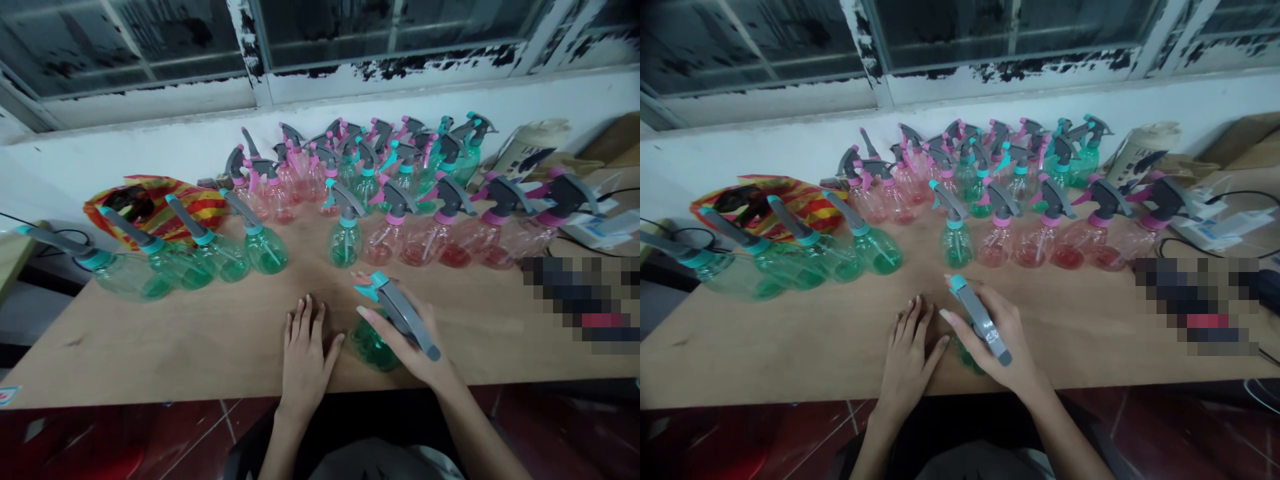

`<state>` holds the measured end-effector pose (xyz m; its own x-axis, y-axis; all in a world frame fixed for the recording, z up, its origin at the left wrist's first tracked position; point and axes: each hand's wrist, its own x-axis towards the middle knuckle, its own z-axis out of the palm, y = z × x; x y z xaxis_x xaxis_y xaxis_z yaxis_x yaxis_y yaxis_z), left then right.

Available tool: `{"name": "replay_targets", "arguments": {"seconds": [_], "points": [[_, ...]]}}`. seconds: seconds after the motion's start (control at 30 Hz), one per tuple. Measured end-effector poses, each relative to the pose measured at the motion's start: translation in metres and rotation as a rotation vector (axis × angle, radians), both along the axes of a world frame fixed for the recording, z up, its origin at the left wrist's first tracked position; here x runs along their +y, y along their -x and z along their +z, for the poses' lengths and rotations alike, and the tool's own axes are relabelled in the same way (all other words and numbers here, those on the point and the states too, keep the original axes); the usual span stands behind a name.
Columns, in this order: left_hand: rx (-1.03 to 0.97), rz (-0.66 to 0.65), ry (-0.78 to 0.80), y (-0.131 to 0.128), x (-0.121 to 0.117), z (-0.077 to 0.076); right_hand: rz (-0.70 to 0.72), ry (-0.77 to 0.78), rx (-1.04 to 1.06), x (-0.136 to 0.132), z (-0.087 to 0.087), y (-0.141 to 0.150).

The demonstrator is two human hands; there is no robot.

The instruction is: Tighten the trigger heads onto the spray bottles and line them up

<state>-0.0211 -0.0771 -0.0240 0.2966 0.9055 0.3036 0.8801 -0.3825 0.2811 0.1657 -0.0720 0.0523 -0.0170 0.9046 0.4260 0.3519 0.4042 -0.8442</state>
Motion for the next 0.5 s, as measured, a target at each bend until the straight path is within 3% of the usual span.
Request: {"name": "replay_targets", "arguments": {"seconds": [0.5], "points": [[0.062, -0.005, -0.054, 0.001, -0.001, -0.003, -0.009, -0.127, -0.09, 0.011, 0.003, 0.007]]}}
